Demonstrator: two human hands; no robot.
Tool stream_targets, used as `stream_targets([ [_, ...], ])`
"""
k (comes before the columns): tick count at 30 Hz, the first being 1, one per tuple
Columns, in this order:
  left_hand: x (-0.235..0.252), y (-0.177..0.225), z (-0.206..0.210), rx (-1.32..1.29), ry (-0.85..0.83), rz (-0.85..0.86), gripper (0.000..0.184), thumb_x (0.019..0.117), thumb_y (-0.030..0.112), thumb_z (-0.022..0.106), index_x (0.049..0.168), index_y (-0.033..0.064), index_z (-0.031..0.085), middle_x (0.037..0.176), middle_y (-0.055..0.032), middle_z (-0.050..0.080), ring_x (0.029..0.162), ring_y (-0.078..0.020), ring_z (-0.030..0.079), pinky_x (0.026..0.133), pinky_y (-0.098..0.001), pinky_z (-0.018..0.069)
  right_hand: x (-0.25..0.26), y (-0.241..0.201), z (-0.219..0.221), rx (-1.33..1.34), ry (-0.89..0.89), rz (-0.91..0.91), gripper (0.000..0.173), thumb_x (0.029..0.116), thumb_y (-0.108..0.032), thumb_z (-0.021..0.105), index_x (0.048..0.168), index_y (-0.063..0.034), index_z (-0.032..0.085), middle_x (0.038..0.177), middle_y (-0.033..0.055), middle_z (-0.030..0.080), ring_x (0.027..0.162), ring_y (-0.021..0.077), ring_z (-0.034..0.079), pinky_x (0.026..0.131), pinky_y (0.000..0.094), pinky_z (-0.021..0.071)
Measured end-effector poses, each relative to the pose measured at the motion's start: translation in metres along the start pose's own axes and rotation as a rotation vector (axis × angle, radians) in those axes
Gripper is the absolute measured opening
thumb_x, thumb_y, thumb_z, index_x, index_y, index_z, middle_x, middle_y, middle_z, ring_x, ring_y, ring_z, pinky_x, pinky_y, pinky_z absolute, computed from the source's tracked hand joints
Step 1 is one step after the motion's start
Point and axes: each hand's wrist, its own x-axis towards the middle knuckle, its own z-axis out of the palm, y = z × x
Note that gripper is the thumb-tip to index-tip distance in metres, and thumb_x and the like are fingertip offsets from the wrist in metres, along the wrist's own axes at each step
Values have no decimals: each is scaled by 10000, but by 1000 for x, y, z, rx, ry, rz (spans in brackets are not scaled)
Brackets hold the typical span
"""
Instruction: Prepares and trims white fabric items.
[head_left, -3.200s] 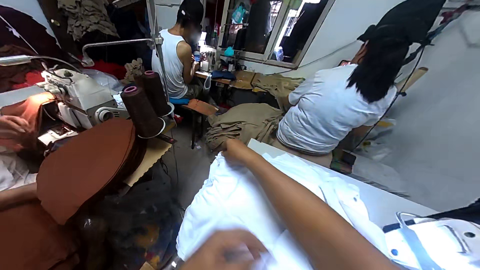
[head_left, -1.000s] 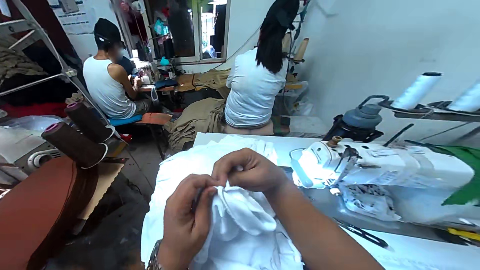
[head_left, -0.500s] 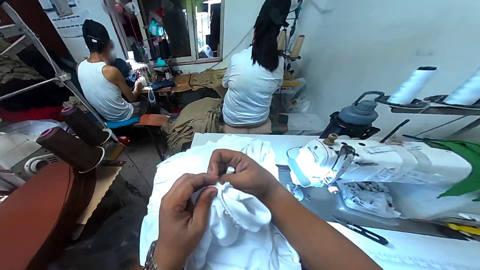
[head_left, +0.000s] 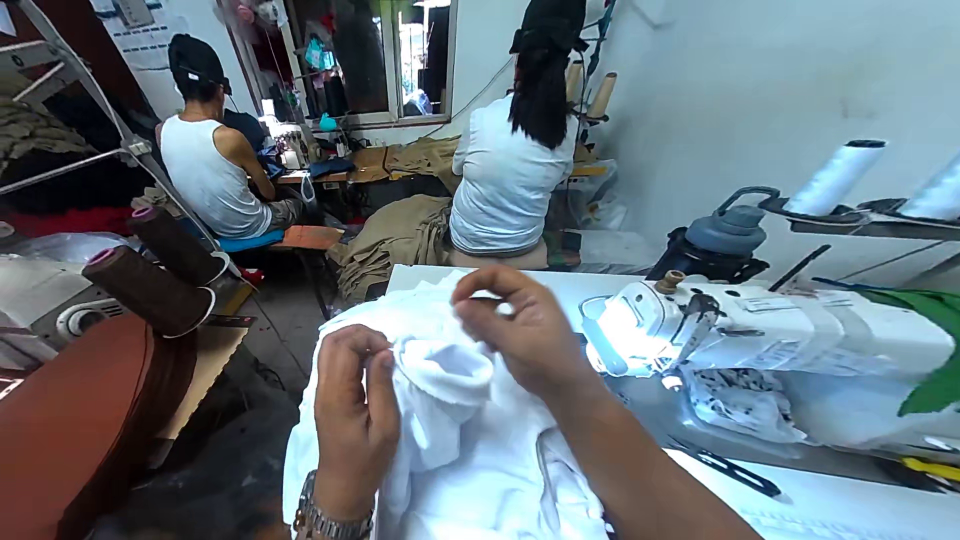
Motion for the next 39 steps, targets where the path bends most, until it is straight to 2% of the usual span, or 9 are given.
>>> stream_targets([
  [3, 3, -7, -6, -94, 31, -45, 166, 1073, 184, 491, 1177, 113, 599, 1108, 88, 625, 918, 52, 617, 802, -140, 550, -25, -17, -18, -168, -26, -304, 139, 980, -285, 687, 927, -156, 690, 896, -88, 657, 798, -13, 617, 685, 152, 536],
  [9, 5, -6, -4, -117, 68, -27, 159, 1059, 138, 494, 1171, 94, 599, 1089, 88, 640, 942, 36, 632, 822, -154, 556, -41, -13, 8, -601, -120, -564, 139, 957, -163, 691, 1017, -59, 761, 1033, 52, 703, 1010, 84, 659, 899, 204, 556],
  [14, 4, -8, -4, -133, 106, -22, 152, 1058, 135, 496, 1164, 103, 600, 1092, 95, 643, 953, 33, 632, 832, -157, 553, -35, -13, 18, -398, -140, -517, 80, 922, -52, 652, 929, -10, 720, 1000, 74, 716, 926, 69, 674, 808, 180, 572],
  [18, 4, -13, -5, -122, 142, -19, 148, 1070, 137, 473, 1151, 116, 595, 1120, 106, 645, 996, 42, 626, 858, -150, 542, -38, -28, 1, -345, -306, -324, 86, 965, -135, 617, 945, -63, 658, 786, -46, 613, 686, -47, 535, 609, 92, 457],
  [21, 2, -11, 2, -177, 162, -22, 133, 1063, 112, 466, 1116, 138, 585, 1177, 106, 663, 1070, 24, 635, 898, -166, 547, -40, -34, -8, -607, -206, -334, 172, 976, -235, 627, 972, -97, 728, 794, -65, 611, 711, -38, 558, 620, 106, 478],
  [26, 0, 8, 12, -402, 146, -138, 159, 1081, 125, 464, 1087, 186, 611, 1132, 91, 736, 1065, -27, 693, 908, -210, 579, -49, -24, -9, -720, 56, -217, 134, 937, -216, 645, 954, -115, 731, 804, -72, 615, 667, -50, 500, 570, 89, 408],
  [30, -1, 21, 13, -568, 88, -309, 184, 1090, 123, 437, 1063, 148, 617, 1005, 29, 766, 924, -44, 732, 802, -209, 607, -51, -14, -6, -721, 123, -107, 269, 923, -225, 665, 1143, -81, 719, 809, -34, 647, 658, -2, 547, 580, 141, 459],
  [34, -3, 25, 12, -741, -5, -488, 249, 1091, 111, 395, 1042, 139, 637, 895, 12, 738, 807, -36, 708, 718, -195, 597, -49, -12, -7, -715, 70, -173, 101, 907, -165, 661, 938, -121, 746, 824, -61, 666, 719, -25, 585, 635, 109, 484],
  [39, -4, 26, 18, -669, -243, -460, 244, 1091, 165, 376, 1060, 183, 618, 716, 105, 597, 656, 26, 581, 645, -148, 517, -53, -18, -9, -791, -30, -219, 127, 875, -132, 622, 881, -119, 748, 766, -50, 618, 691, 0, 583, 612, 136, 495],
])
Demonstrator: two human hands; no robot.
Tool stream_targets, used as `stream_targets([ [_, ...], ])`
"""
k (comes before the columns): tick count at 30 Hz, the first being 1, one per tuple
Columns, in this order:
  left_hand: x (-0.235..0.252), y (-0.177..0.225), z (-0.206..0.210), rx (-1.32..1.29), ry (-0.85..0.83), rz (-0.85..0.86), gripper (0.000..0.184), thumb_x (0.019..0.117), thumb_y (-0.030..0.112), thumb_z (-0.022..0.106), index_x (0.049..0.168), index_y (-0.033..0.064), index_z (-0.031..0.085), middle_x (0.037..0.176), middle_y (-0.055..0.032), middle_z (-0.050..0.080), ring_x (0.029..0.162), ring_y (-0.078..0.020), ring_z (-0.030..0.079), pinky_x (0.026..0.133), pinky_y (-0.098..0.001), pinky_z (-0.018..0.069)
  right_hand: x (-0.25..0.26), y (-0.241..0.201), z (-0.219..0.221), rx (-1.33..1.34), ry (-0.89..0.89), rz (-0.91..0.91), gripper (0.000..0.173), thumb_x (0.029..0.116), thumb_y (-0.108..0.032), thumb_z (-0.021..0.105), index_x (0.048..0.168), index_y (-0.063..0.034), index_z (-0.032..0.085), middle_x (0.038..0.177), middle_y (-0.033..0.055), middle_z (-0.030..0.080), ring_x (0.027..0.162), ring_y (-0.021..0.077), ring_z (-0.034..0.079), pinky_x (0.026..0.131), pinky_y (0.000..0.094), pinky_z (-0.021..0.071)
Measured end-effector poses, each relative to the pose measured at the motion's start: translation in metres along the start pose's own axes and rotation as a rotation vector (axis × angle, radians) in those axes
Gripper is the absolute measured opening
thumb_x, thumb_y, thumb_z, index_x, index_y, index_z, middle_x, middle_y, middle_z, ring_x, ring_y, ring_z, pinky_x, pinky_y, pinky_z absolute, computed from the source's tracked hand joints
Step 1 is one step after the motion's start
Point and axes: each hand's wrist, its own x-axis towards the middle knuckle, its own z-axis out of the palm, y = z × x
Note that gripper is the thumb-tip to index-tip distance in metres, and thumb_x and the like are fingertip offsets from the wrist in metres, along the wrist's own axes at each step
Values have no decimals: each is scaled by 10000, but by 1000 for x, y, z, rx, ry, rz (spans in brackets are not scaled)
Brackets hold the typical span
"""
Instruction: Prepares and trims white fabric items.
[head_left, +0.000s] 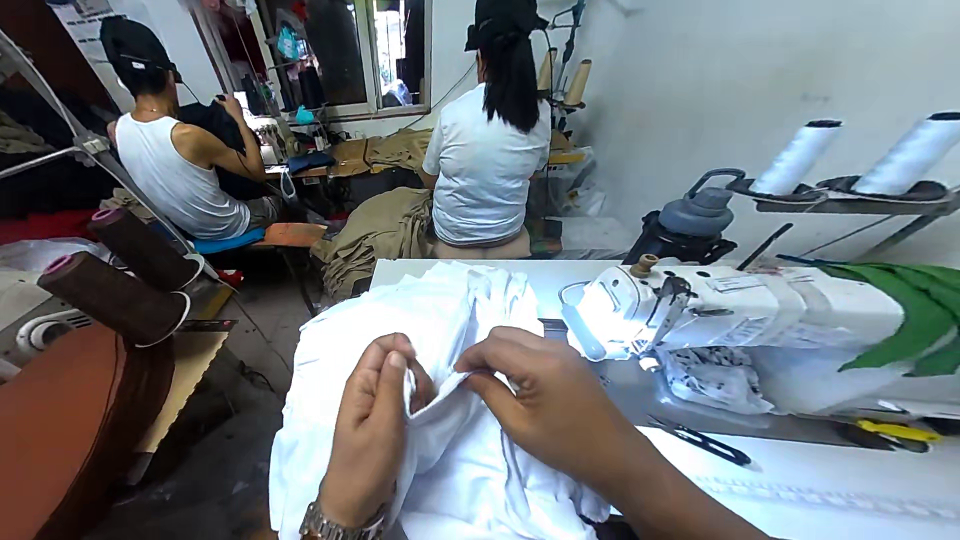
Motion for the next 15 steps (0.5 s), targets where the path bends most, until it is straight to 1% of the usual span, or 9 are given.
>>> stream_targets([
  [2, 3, -4, -1, 171, -103, 62, 69, 1017, 247, 606, 1037, 187, 635, 752, 113, 592, 659, 35, 559, 633, -143, 503, -2, -2, -2, -13, -17, -38, 132, 875, -133, 618, 867, -109, 748, 731, -43, 589, 664, 19, 568, 585, 153, 486],
  [3, 5, -7, -1, 269, -133, 96, 168, 930, 283, 734, 1030, 179, 646, 735, 116, 583, 621, 43, 529, 587, -129, 471, -3, -2, -4, -24, -23, -48, 131, 868, -133, 617, 858, -106, 745, 718, -41, 575, 646, 27, 556, 566, 160, 477],
  [4, 6, -9, -1, 364, -170, 113, 238, 883, 289, 785, 1033, 161, 652, 718, 114, 570, 592, 44, 496, 553, -122, 432, -5, -1, -5, -40, -24, -60, 132, 862, -131, 610, 846, -106, 738, 704, -43, 557, 628, 29, 542, 546, 161, 464],
  [5, 7, -11, -2, 431, -199, 104, 235, 881, 282, 783, 1037, 146, 670, 710, 111, 565, 586, 42, 489, 546, -121, 423, -7, 1, -6, -57, -24, -76, 143, 873, -132, 599, 839, -105, 735, 696, -44, 545, 622, 32, 530, 541, 162, 451],
  [6, 7, -14, -3, 457, -218, 78, 192, 899, 260, 758, 1037, 138, 702, 742, 104, 599, 627, 34, 529, 585, -131, 455, -9, 3, -6, -72, -21, -95, 158, 890, -127, 585, 839, -104, 733, 693, -39, 547, 627, 42, 533, 552, 168, 451],
  [8, 8, -18, -4, 437, -247, 39, 135, 944, 219, 708, 1016, 110, 742, 877, 69, 700, 796, 9, 645, 743, -171, 549, -13, 10, -3, -87, -28, -115, 171, 931, -135, 568, 859, -111, 720, 712, -25, 576, 666, 69, 569, 599, 193, 483],
  [11, 6, -25, -2, 407, -253, 78, 173, 971, 200, 670, 987, 56, 764, 938, 26, 740, 892, 7, 677, 836, -180, 560, -20, 18, 2, 49, -40, -38, 157, 957, -163, 586, 909, -106, 724, 785, 0, 640, 739, 63, 612, 672, 181, 513],
  [13, 1, -29, 0, 372, -231, 110, 168, 969, 178, 671, 959, 37, 761, 915, 14, 739, 878, 4, 676, 828, -180, 561, -26, 19, 4, 219, 28, 75, 132, 933, -214, 679, 982, -108, 739, 839, -16, 653, 716, -9, 545, 638, 113, 442],
  [15, -6, -32, 3, 322, -197, 119, 147, 964, 135, 671, 958, 19, 761, 924, -5, 740, 890, -14, 680, 838, -191, 563, -33, 21, 7, 318, 116, 200, 293, 860, -269, 771, 1103, -108, 746, 912, -39, 607, 686, -64, 444, 594, 69, 368],
])
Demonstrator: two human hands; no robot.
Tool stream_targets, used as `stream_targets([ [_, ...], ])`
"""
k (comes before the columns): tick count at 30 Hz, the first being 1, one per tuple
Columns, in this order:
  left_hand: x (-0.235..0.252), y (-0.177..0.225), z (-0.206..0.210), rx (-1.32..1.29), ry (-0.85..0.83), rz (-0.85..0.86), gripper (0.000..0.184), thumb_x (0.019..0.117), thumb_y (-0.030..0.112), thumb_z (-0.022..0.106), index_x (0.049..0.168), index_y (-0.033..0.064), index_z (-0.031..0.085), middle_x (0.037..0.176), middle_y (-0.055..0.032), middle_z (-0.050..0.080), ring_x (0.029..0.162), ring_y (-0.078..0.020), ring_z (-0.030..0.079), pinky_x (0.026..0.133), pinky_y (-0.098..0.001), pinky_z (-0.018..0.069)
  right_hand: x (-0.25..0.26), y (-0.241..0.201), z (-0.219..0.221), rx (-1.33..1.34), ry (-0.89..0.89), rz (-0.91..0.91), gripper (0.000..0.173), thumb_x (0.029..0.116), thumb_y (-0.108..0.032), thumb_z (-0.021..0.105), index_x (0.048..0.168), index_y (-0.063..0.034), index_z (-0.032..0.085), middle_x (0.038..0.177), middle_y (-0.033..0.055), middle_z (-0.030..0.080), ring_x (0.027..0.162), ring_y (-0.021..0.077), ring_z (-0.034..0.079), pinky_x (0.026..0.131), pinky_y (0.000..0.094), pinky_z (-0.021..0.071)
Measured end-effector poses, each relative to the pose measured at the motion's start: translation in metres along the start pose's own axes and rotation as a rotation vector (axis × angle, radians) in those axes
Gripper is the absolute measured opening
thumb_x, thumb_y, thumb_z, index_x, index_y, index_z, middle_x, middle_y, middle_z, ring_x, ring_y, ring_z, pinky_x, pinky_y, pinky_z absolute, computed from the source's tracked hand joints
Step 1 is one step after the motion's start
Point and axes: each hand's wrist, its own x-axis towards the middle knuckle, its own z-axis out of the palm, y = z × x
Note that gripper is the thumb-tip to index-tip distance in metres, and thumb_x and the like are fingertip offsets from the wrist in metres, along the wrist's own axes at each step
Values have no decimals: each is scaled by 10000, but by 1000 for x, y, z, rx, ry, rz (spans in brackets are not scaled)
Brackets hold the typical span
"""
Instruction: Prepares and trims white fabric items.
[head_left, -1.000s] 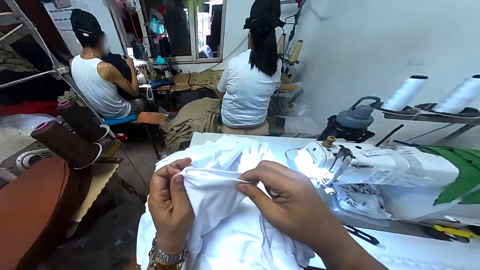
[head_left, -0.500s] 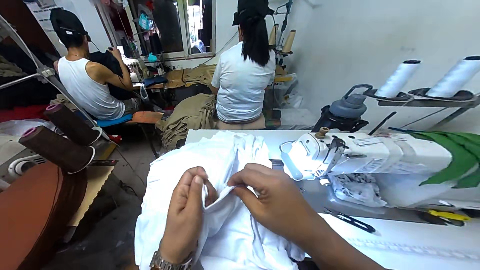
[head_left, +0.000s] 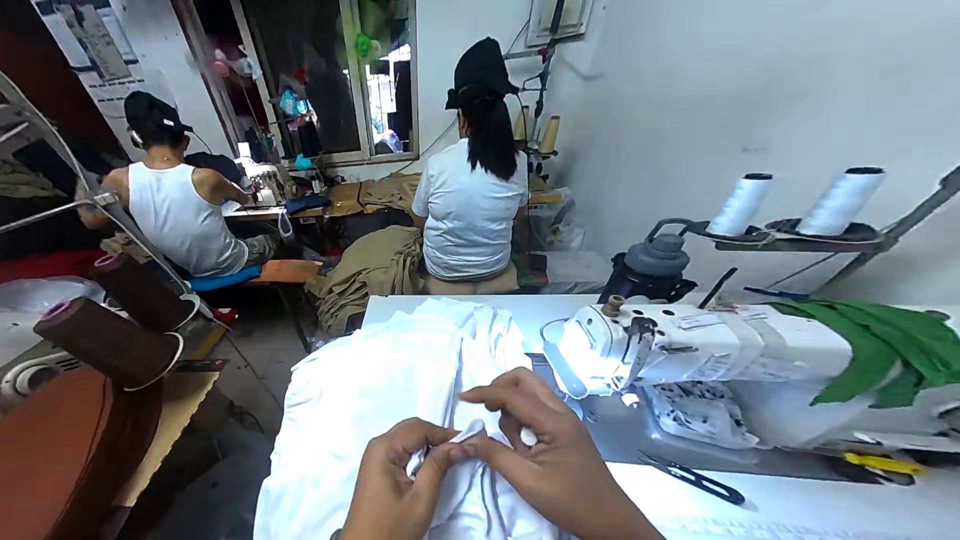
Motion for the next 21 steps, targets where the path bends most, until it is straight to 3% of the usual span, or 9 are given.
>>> stream_targets([
  [2, -5, -3, 3, -33, 30, 14, 146, 971, 112, 655, 957, 3, 751, 935, -16, 738, 899, -20, 676, 845, -194, 560, -6, 3, -1, 97, -11, 127, 318, 859, -304, 792, 1111, -114, 748, 947, -66, 630, 676, -75, 444, 587, 80, 374],
  [5, -9, -1, 8, -32, 39, 7, 150, 982, 101, 617, 969, -6, 721, 905, 3, 716, 863, 9, 655, 806, -171, 550, -11, 2, -1, 255, -117, 204, 139, 929, -248, 719, 934, -110, 732, 857, -81, 668, 731, -48, 577, 671, 112, 492],
  [9, -15, 6, 19, 28, 124, -60, 131, 908, 92, 590, 910, 48, 714, 813, 58, 695, 758, 45, 637, 705, -139, 539, -15, -8, 3, 233, -71, 243, 102, 937, -210, 679, 869, -150, 726, 793, -96, 661, 725, -19, 612, 681, 142, 526],
  [12, -16, 5, 19, 35, 167, -127, 130, 921, 113, 609, 908, 78, 734, 804, 63, 704, 748, 15, 655, 706, -159, 552, -9, -11, -7, 266, -65, 425, 139, 947, -212, 674, 1050, -140, 733, 778, -55, 665, 614, 26, 588, 566, 184, 508],
  [13, -16, 4, 19, 17, 174, -137, 114, 933, 124, 639, 906, 84, 742, 795, 56, 707, 728, 3, 658, 687, -163, 557, -5, -11, -10, 335, -83, 487, 204, 950, -179, 664, 1141, -122, 710, 792, -23, 653, 594, 52, 577, 548, 196, 509],
  [15, -16, 2, 19, -24, 187, -145, 99, 937, 125, 664, 909, 87, 750, 788, 40, 710, 707, -17, 660, 662, -174, 561, -2, -11, -12, 486, -92, 544, 275, 936, -98, 646, 1208, -92, 690, 840, 24, 652, 599, 83, 563, 552, 208, 505],
  [18, -17, 1, 20, -52, 202, -136, 97, 941, 121, 670, 921, 82, 757, 808, 38, 719, 734, -23, 670, 689, -177, 567, -5, -10, -9, 516, -96, 458, 281, 946, -92, 584, 1194, -106, 715, 899, 7, 653, 663, 70, 573, 602, 211, 508],
  [21, -18, 0, 19, -65, 220, -140, 93, 937, 135, 676, 920, 92, 757, 813, 43, 716, 749, -24, 668, 708, -181, 566, -12, -10, -4, 336, -73, 284, 314, 986, -130, 577, 1263, -150, 725, 978, -17, 613, 752, 62, 597, 629, 198, 542],
])
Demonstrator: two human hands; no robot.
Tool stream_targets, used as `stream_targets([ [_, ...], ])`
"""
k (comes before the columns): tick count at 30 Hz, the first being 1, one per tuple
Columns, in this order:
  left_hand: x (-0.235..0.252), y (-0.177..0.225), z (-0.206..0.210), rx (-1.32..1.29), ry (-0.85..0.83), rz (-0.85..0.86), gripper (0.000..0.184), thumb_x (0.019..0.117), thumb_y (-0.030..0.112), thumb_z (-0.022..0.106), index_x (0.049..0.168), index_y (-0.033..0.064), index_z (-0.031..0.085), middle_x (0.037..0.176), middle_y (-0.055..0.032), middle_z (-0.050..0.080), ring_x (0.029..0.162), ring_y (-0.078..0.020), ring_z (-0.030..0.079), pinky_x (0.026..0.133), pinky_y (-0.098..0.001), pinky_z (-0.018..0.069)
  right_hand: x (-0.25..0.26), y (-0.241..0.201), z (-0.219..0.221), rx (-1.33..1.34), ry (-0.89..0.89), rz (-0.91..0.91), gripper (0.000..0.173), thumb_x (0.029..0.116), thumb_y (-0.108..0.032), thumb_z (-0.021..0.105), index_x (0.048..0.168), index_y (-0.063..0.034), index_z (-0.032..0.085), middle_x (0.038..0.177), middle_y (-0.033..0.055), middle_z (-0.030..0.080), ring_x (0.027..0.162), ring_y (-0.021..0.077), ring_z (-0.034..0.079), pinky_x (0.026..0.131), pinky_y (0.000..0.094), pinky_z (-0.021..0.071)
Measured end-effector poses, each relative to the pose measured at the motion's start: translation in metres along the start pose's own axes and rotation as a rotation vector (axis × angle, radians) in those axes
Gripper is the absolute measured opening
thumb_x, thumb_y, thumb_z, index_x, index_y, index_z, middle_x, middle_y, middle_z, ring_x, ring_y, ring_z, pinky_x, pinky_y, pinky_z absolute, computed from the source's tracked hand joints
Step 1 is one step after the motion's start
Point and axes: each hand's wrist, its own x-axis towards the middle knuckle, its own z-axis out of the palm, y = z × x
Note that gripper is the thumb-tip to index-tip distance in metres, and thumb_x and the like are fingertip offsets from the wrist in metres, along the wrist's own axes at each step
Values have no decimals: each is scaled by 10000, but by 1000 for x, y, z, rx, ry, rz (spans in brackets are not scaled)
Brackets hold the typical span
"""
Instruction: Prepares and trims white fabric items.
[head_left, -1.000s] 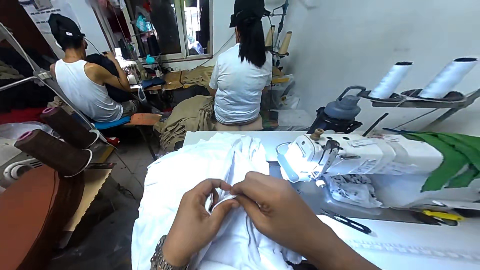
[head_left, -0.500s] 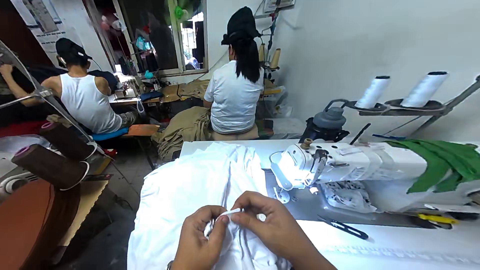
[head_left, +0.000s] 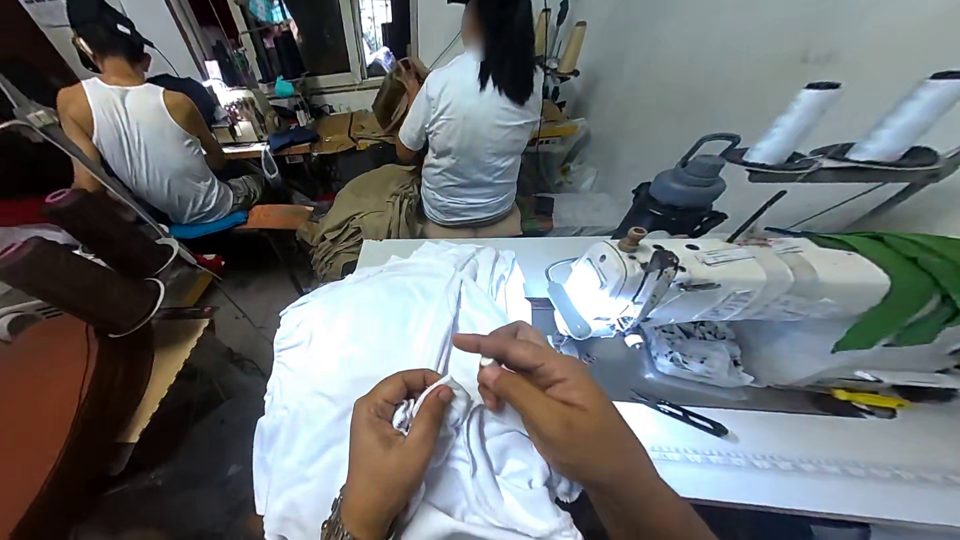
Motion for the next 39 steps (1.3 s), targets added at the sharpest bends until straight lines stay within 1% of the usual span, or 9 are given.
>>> stream_targets([
  [2, 0, 0, -1, -2, 6, -2, 80, 929, 145, 685, 919, 107, 756, 811, 54, 713, 753, -15, 662, 710, -179, 561, -4, -2, 4, -42, 36, -47, 376, 954, -119, 636, 1325, -140, 694, 965, -16, 649, 797, 69, 629, 675, 199, 567],
  [7, -1, -4, 0, -23, 10, 20, 93, 927, 134, 673, 885, 109, 752, 783, 53, 699, 733, -14, 648, 692, -178, 550, -11, 1, 18, 58, 160, -142, 462, 899, -20, 704, 1355, -73, 653, 922, 30, 730, 807, 97, 702, 755, 215, 611],
  [15, -2, -4, 2, -8, -9, 44, 83, 918, 137, 688, 887, 98, 754, 811, 55, 717, 763, -9, 663, 727, -175, 558, -10, 6, 24, 30, 176, -190, 480, 890, -13, 718, 1362, -59, 648, 877, 14, 744, 784, 75, 709, 750, 204, 613],
  [18, -2, -5, 3, -6, 2, 55, 89, 920, 144, 686, 887, 91, 750, 801, 56, 710, 753, -2, 658, 714, -169, 557, -10, 8, 26, 30, 188, -192, 476, 888, -1, 711, 1359, -28, 645, 892, 13, 750, 794, 69, 716, 752, 198, 615],
  [22, -3, -6, 3, 31, 25, 56, 92, 906, 132, 677, 891, 88, 756, 799, 58, 715, 750, 3, 663, 708, -164, 561, -7, 7, 30, -4, 198, -206, 432, 895, -10, 711, 1326, -24, 674, 878, 22, 738, 762, 63, 707, 722, 194, 617],
  [27, -3, -8, 4, 30, 26, 36, 80, 896, 113, 687, 892, 83, 761, 802, 53, 719, 743, -4, 666, 703, -167, 565, -2, 5, 32, -52, 168, -192, 421, 906, -12, 696, 1326, -30, 676, 925, 19, 728, 771, 49, 698, 716, 178, 610],
  [33, -5, -9, 5, 10, 3, 0, 69, 875, 90, 680, 846, 91, 744, 754, 58, 686, 703, -2, 642, 661, -166, 552, 5, 3, 37, 7, 131, -201, 456, 893, 20, 703, 1344, 18, 635, 937, 16, 763, 817, 48, 716, 761, 178, 604],
  [36, -4, -8, 3, -60, 19, -61, 78, 914, 96, 684, 895, 87, 759, 776, 28, 703, 694, -34, 653, 648, -190, 561, 14, 1, 28, 200, 162, -178, 522, 898, 29, 715, 1404, -42, 605, 914, 6, 732, 781, 71, 699, 753, 224, 615],
  [39, -4, -7, 2, -85, 61, -95, 81, 916, 91, 678, 909, 91, 759, 753, 29, 687, 664, -32, 635, 621, -185, 547, 24, 0, 13, 393, 238, -25, 473, 944, 7, 637, 1400, -117, 614, 892, -10, 698, 750, 67, 660, 718, 228, 589],
])
